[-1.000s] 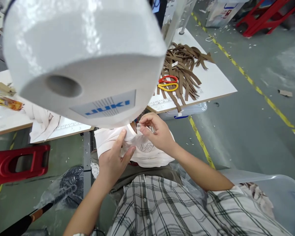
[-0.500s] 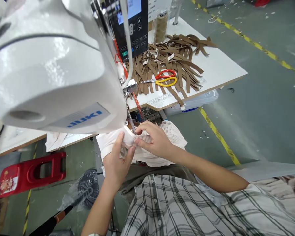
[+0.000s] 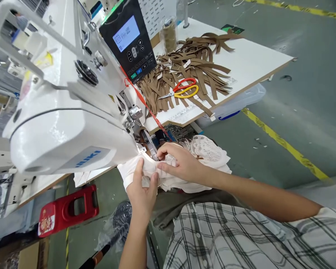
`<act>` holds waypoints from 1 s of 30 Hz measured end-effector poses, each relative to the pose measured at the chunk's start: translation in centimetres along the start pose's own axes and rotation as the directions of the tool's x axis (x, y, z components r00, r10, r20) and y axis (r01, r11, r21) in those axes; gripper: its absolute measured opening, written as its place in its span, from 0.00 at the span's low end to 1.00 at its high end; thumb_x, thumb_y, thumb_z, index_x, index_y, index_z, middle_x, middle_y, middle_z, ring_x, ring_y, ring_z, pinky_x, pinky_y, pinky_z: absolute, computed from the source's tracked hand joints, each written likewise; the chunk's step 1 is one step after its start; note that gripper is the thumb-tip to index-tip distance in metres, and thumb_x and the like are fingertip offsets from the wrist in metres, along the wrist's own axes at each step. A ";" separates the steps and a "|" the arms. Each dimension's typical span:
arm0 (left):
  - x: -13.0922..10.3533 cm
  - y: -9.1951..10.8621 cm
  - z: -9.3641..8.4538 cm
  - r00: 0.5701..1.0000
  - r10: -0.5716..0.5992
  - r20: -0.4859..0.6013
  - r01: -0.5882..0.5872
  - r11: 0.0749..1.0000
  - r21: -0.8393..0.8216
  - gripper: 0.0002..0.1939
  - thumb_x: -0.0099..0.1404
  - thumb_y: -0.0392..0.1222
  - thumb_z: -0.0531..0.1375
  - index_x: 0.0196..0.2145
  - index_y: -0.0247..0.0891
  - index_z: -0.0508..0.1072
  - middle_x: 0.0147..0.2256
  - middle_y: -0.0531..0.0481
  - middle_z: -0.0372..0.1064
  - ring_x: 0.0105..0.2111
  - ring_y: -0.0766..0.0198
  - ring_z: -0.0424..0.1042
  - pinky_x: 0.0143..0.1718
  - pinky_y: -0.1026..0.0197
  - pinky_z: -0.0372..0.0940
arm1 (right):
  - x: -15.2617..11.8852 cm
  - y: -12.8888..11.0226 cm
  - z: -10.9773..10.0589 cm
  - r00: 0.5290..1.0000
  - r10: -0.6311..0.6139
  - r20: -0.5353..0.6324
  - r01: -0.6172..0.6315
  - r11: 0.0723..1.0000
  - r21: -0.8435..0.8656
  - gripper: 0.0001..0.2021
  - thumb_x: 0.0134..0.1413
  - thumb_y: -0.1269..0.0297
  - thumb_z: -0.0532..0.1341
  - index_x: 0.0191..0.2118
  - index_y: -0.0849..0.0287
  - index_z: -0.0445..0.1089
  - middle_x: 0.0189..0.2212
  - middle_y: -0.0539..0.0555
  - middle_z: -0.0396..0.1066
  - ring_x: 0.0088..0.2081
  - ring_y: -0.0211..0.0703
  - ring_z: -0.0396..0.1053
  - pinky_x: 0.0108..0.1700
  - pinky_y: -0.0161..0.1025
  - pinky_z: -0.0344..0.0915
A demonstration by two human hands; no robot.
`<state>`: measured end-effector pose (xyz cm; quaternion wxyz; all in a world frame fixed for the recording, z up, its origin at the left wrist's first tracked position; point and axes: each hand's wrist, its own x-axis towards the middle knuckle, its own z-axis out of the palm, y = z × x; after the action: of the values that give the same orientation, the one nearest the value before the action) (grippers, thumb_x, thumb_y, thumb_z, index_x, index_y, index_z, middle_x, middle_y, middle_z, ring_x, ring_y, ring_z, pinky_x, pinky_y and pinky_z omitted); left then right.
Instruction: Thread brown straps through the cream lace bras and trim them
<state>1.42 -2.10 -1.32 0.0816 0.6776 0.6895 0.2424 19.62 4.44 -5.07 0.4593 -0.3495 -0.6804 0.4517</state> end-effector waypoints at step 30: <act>-5.8 1.3 -0.6 0.953 0.286 0.104 -0.229 0.898 -0.376 0.19 0.69 0.36 0.56 0.57 0.42 0.67 0.43 0.45 0.77 0.44 0.56 0.77 0.48 0.52 0.71 | -5.0 -1.8 -2.2 0.966 0.216 0.139 -0.229 0.969 0.087 0.09 0.61 0.60 0.60 0.34 0.59 0.74 0.29 0.50 0.71 0.32 0.38 0.67 0.35 0.35 0.61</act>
<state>2.72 -7.96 -1.45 0.2251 0.7534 0.5291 0.3190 23.25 0.03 -4.57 0.3782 -0.3698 -0.6408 0.5564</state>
